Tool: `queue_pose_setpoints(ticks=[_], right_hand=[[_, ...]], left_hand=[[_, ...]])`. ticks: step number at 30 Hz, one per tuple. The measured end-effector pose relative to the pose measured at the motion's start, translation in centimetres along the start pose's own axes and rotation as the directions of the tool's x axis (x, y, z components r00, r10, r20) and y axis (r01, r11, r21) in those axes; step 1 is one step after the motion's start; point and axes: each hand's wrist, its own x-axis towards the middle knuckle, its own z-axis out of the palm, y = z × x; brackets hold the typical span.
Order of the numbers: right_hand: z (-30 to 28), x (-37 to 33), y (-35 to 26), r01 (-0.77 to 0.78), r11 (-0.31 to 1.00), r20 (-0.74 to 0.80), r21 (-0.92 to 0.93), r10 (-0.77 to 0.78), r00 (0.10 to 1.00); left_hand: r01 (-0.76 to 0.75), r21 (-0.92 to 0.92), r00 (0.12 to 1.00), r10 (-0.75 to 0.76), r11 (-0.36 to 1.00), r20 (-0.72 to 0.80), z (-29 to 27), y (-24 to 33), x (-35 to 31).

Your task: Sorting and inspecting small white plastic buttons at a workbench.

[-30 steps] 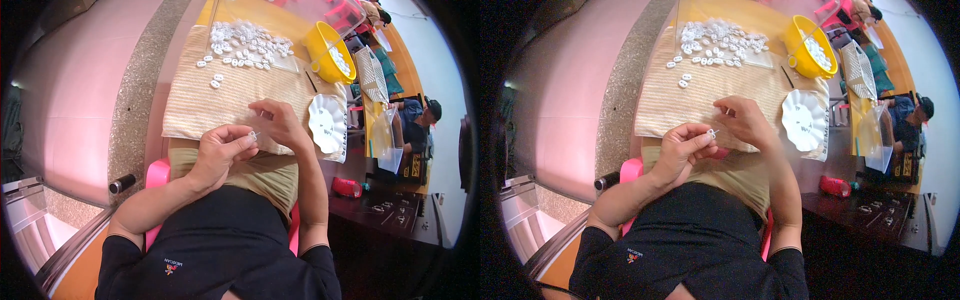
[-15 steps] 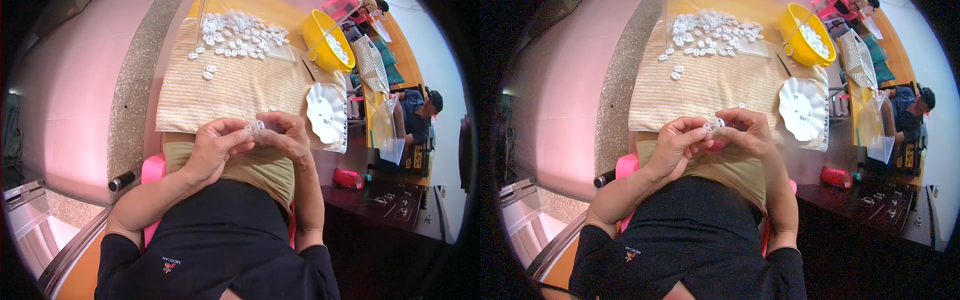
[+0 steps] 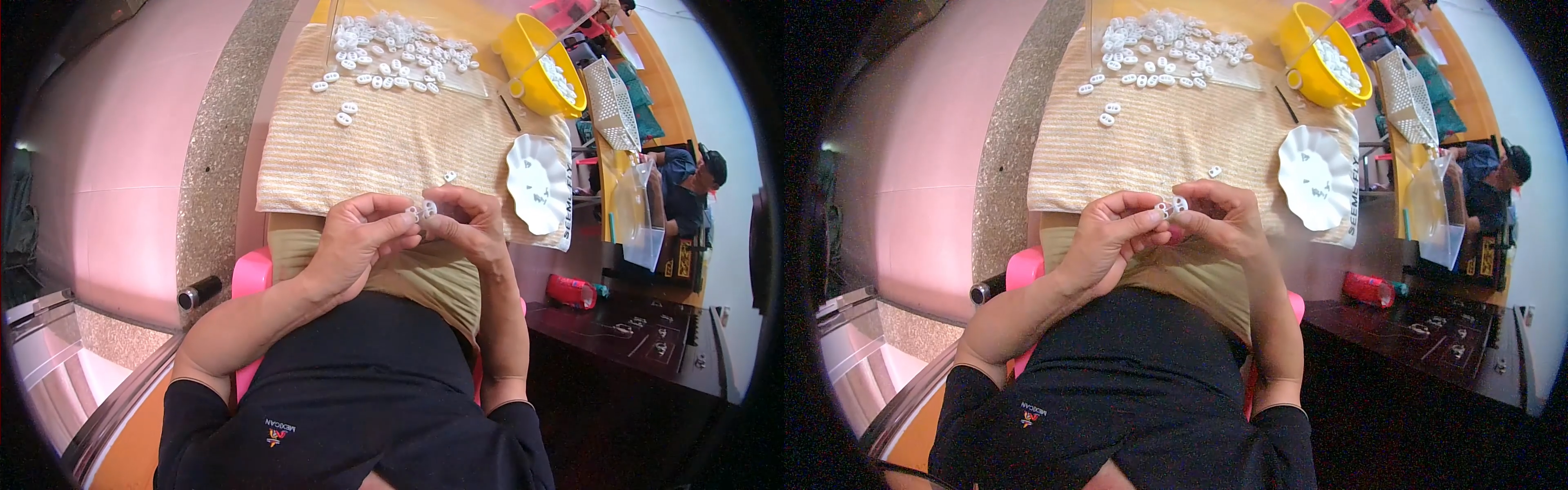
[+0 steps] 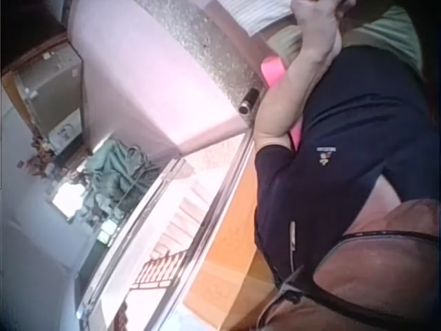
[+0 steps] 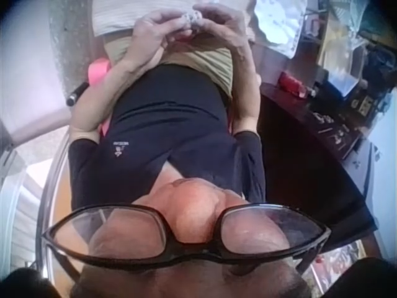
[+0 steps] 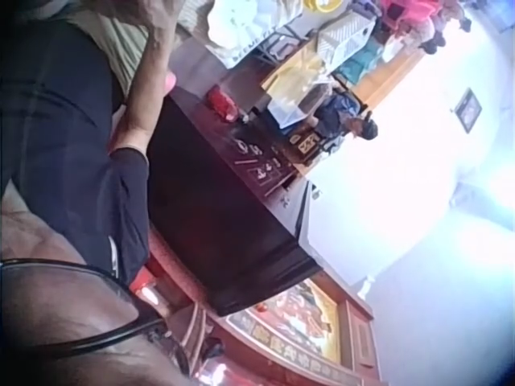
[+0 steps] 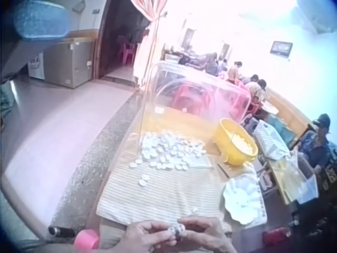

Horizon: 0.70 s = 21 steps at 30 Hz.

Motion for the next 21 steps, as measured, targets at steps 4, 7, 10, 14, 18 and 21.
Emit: queue_pose_setpoints(ticks=[4,7,10,14,18,21], right_hand=[[-0.06,-0.13,0.13,0.015,1.0,-0.004,0.0,-0.015,1.0],[0.07,-0.21,-0.1,0.036,0.999,-0.008,0.026,-0.036,0.999],[0.21,-0.25,-0.33,0.025,0.998,-0.017,0.065,-0.024,1.0],[0.26,-0.19,-0.34,0.033,0.999,0.005,0.042,-0.033,0.999],[0.02,-0.33,0.01,0.052,0.998,0.009,0.022,-0.052,0.999],[-0.07,-0.32,0.34,0.048,0.998,0.022,0.028,-0.048,0.999]], left_hand=[[0.005,0.01,1.0,-0.005,1.0,0.013,-0.18,-0.02,0.03],[0.013,0.027,1.0,-0.013,1.0,0.019,-0.31,-0.14,0.1],[0.01,0.033,1.0,-0.01,0.999,0.02,-0.42,-0.22,0.12],[0.012,0.014,1.0,-0.012,1.0,0.001,0.06,0.06,-0.09],[0.015,0.011,1.0,-0.015,1.0,0.005,0.12,0.01,-0.06],[0.015,0.02,1.0,-0.015,1.0,0.004,0.06,-0.06,-0.04]])
